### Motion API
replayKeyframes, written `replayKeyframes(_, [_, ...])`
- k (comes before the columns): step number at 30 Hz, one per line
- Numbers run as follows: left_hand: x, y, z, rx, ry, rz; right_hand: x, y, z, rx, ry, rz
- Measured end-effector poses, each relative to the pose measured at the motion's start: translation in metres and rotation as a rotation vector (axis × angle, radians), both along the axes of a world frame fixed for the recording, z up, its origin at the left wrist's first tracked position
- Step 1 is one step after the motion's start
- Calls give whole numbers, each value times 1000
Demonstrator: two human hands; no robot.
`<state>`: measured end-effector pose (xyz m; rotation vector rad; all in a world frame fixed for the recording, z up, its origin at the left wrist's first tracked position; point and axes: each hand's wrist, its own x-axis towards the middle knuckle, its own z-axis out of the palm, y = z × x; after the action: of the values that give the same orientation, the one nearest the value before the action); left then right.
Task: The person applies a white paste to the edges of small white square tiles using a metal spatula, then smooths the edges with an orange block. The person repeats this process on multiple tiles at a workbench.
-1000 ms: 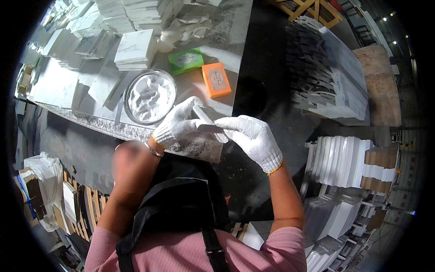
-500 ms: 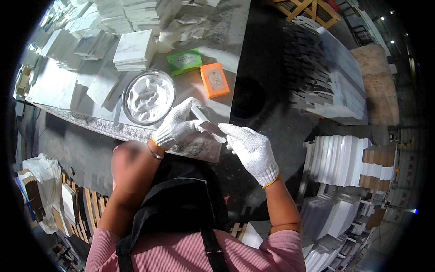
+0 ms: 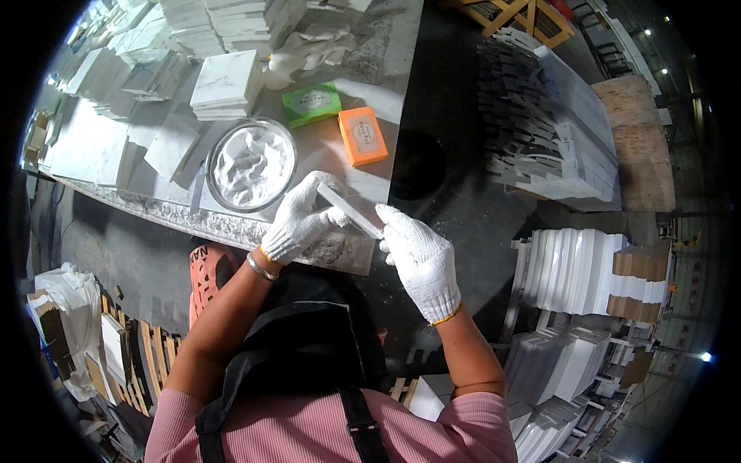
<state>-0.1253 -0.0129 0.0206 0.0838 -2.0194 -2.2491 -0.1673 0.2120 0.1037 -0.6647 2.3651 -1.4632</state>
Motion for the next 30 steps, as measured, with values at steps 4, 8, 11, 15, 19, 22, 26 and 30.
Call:
replayKeyframes(4, [2,2,1,3,-5,24,3,0,15,123,91,-4])
replayKeyframes(8, [3,1,-3,-18,3,29,11,2,17,138,1,-55])
replayKeyframes(11, [4,2,-4,52,16,25,16,-2,16,108,-58,-93])
replayKeyframes(15, [4,2,-4,62,10,20,19,-7,15,80,-94,-111])
replayKeyframes(19, [4,2,-6,44,32,23,21,-8,11,59,-95,-128])
replayKeyframes(22, [4,1,-5,31,20,24,21,-8,7,0,-115,-147])
replayKeyframes(26, [8,1,-5,43,0,34,29,-9,18,42,-151,-190])
replayKeyframes(30, [8,3,-11,-4,29,53,37,-10,13,19,-111,-224])
